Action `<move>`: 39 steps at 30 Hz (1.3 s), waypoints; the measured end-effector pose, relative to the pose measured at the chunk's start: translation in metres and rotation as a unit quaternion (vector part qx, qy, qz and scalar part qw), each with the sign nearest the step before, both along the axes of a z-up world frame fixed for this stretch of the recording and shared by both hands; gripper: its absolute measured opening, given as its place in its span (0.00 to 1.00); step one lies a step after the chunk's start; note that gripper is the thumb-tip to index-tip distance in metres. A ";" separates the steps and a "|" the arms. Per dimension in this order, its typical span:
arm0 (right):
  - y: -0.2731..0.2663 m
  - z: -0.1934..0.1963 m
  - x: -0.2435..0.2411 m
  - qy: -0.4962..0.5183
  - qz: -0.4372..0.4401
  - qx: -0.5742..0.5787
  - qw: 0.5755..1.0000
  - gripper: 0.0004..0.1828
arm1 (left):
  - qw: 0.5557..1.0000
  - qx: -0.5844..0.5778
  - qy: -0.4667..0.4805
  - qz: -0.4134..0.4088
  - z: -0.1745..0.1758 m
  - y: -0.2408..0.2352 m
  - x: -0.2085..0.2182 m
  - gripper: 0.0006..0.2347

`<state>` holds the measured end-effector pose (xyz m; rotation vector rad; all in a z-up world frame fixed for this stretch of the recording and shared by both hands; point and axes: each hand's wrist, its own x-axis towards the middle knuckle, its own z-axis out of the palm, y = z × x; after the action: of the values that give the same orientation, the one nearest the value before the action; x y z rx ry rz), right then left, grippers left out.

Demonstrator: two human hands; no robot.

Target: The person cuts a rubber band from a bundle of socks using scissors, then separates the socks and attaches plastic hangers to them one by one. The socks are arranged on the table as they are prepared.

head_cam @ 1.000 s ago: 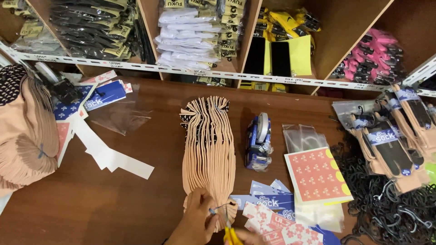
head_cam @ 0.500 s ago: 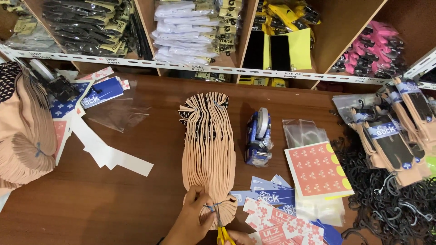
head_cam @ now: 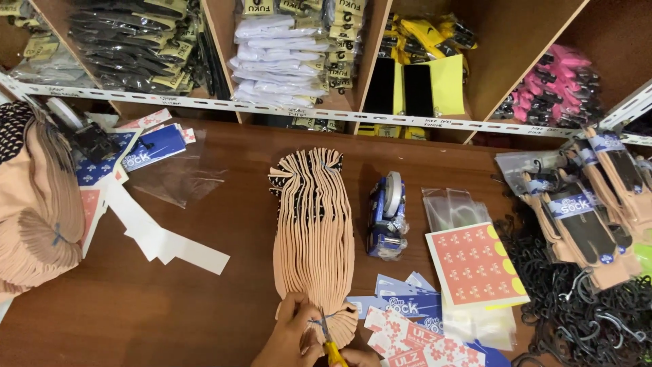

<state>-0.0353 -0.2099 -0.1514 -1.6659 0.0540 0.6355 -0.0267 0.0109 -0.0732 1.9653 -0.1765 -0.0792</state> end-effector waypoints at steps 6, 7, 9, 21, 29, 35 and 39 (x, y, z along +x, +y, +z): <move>-0.044 0.019 0.017 -0.205 0.022 -0.074 0.976 0.08 | 0.998 -0.028 -0.045 -0.038 -0.024 0.008 0.009 0.12; -0.055 0.025 0.019 -0.238 0.025 -0.086 0.967 0.06 | 0.997 -0.020 -0.064 -0.039 -0.026 0.010 0.008 0.13; -0.071 0.031 0.026 -0.303 0.032 -0.109 0.946 0.05 | 0.999 -0.027 -0.007 -0.039 -0.006 0.012 0.007 0.14; -0.142 0.084 0.095 -0.210 0.007 -0.477 0.853 0.17 | 0.973 -0.140 0.063 0.173 0.048 0.046 0.028 0.22; -0.047 0.127 0.149 -0.265 -0.090 -0.288 0.916 0.64 | 0.950 -0.170 0.104 0.238 0.060 0.046 0.051 0.26; -0.024 0.078 0.199 -0.306 -0.110 -0.238 0.915 0.67 | 0.949 -0.168 0.147 0.221 0.078 0.039 0.070 0.36; -0.034 0.071 0.222 -0.341 -0.161 -0.178 0.909 0.56 | 0.927 -0.194 0.215 0.238 0.091 0.040 0.069 0.34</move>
<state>0.1871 -0.2443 -0.0803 -2.0928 -0.0656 -0.2452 0.0426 0.0511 0.0179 1.5042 0.5366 -0.1425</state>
